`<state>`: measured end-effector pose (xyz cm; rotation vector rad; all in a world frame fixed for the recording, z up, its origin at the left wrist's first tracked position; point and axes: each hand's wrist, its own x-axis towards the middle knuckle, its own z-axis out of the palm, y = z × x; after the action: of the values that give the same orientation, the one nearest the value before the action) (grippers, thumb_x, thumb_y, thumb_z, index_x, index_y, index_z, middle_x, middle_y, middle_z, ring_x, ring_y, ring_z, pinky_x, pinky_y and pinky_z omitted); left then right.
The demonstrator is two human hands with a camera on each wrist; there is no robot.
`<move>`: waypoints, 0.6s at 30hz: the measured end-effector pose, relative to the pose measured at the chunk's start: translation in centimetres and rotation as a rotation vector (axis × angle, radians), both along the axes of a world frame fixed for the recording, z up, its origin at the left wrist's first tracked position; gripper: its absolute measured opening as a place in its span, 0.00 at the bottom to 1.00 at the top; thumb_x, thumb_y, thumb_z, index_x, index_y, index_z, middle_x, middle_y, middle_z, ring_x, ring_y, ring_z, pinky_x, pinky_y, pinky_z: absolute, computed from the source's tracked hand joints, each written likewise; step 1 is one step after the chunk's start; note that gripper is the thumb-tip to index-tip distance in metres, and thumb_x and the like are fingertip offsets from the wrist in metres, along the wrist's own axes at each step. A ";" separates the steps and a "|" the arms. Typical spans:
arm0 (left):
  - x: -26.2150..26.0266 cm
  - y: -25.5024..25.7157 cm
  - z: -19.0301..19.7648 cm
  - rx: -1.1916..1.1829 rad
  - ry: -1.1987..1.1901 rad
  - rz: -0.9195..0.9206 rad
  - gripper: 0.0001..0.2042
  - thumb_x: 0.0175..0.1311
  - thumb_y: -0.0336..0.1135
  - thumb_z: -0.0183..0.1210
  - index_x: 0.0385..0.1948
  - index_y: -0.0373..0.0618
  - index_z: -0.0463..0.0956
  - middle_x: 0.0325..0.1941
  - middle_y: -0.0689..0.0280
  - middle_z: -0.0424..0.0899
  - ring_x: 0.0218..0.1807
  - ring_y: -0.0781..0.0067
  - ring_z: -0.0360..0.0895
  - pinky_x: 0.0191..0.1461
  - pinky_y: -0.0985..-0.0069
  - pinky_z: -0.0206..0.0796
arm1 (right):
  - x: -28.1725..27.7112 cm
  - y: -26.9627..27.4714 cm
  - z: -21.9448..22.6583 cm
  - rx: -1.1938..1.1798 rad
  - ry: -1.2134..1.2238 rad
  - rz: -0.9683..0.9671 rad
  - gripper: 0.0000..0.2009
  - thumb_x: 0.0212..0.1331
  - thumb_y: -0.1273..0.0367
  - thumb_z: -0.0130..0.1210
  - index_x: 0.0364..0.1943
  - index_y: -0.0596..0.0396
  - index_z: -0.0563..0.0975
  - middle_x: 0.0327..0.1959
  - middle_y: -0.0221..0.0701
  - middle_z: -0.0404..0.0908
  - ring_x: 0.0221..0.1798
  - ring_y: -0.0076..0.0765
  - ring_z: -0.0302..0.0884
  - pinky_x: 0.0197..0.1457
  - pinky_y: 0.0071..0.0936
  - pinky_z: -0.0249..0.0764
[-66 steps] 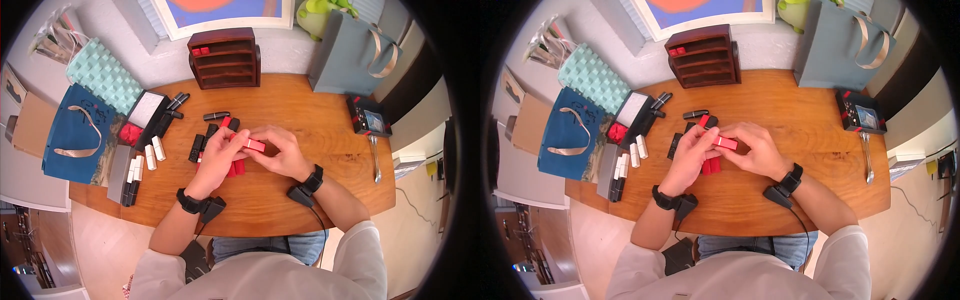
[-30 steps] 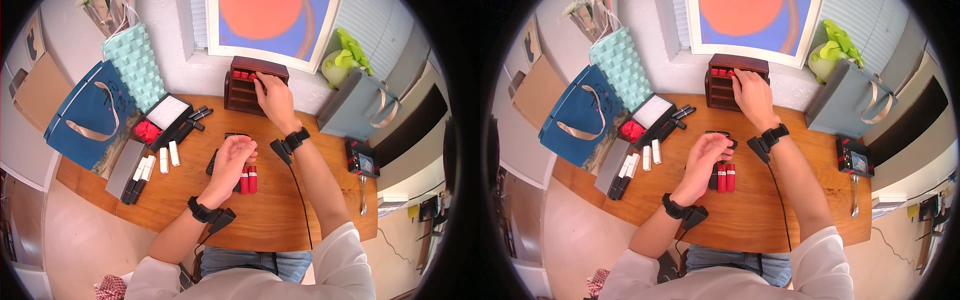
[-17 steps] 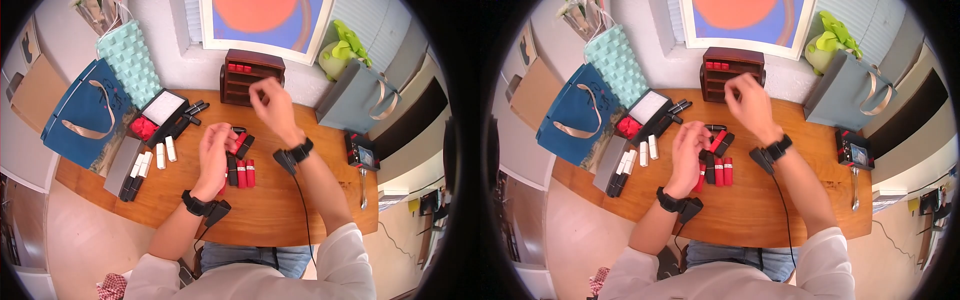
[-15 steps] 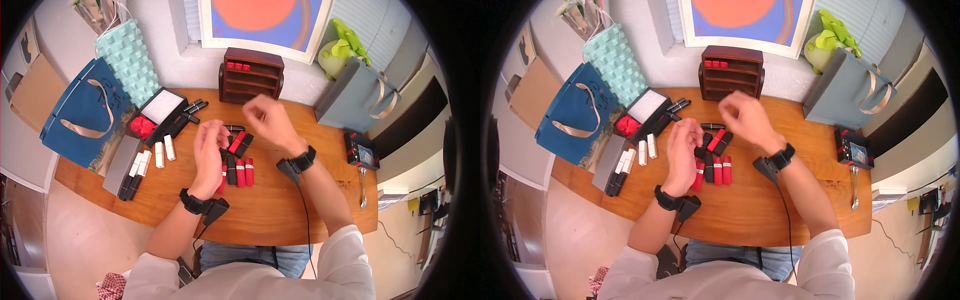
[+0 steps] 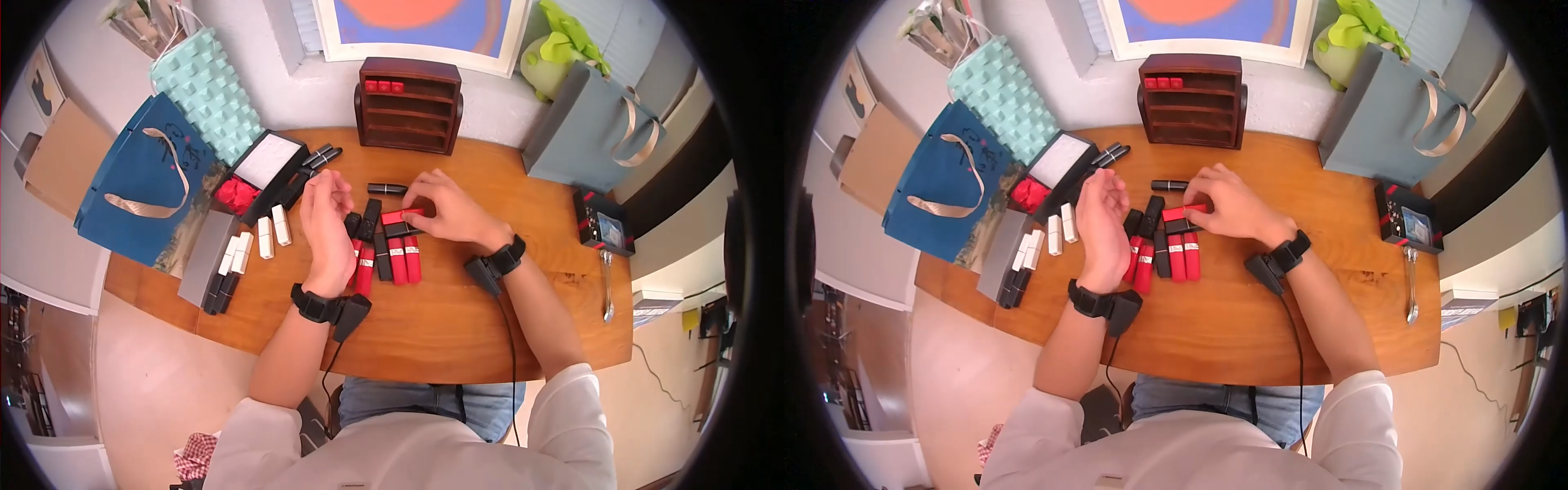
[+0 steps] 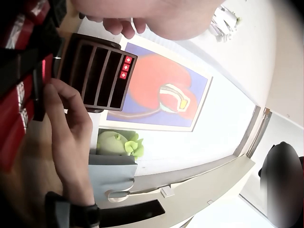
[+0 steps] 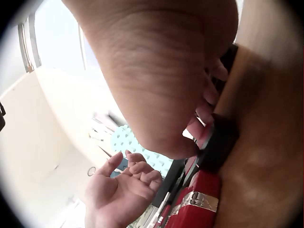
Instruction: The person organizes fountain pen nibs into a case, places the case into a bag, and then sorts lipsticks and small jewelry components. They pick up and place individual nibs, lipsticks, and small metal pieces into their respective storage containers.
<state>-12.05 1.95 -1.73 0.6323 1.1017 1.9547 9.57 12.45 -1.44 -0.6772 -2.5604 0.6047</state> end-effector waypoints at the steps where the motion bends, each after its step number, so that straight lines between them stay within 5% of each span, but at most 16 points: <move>1: 0.0 0.0 -0.1 0.008 0.008 0.006 0.11 0.87 0.45 0.57 0.48 0.49 0.79 0.40 0.74 0.81 0.39 0.83 0.73 0.48 0.78 0.63 | 0.1 -0.1 0.2 -0.041 -0.028 0.021 0.09 0.68 0.67 0.71 0.47 0.56 0.87 0.47 0.37 0.85 0.59 0.47 0.80 0.68 0.42 0.76; 8: 0.1 0.1 -0.4 0.015 0.066 -0.081 0.14 0.87 0.46 0.57 0.55 0.44 0.81 0.46 0.68 0.85 0.43 0.78 0.78 0.51 0.76 0.67 | 0.9 0.0 -0.8 -0.392 0.167 -0.008 0.07 0.75 0.71 0.69 0.50 0.57 0.86 0.45 0.29 0.88 0.48 0.24 0.85 0.53 0.28 0.81; 10: 1.0 -0.2 -0.1 -0.111 0.426 -0.296 0.16 0.86 0.40 0.61 0.66 0.42 0.80 0.55 0.65 0.88 0.53 0.76 0.83 0.59 0.74 0.74 | 1.8 -0.9 -0.6 -0.722 0.446 -0.040 0.08 0.76 0.72 0.69 0.53 0.60 0.85 0.47 0.26 0.89 0.53 0.20 0.84 0.56 0.25 0.81; 13: 2.6 -1.1 -0.4 -0.045 0.473 -0.553 0.19 0.83 0.31 0.64 0.71 0.42 0.77 0.61 0.62 0.89 0.62 0.73 0.86 0.66 0.72 0.77 | 3.5 -3.1 -0.4 -0.708 0.538 -0.070 0.10 0.78 0.71 0.66 0.56 0.60 0.85 0.47 0.27 0.89 0.49 0.22 0.86 0.54 0.23 0.82; 18: 4.3 -1.8 0.5 -0.076 0.390 -0.666 0.19 0.80 0.27 0.67 0.69 0.39 0.77 0.60 0.62 0.89 0.63 0.73 0.86 0.66 0.73 0.79 | 6.6 -6.1 -1.9 -0.482 0.594 -0.063 0.13 0.77 0.74 0.67 0.61 0.61 0.85 0.52 0.31 0.90 0.53 0.24 0.88 0.53 0.24 0.82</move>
<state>-7.73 0.13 -1.26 1.1961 1.0088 1.2398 16.14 6.38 -3.37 -0.6056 -1.8479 1.2142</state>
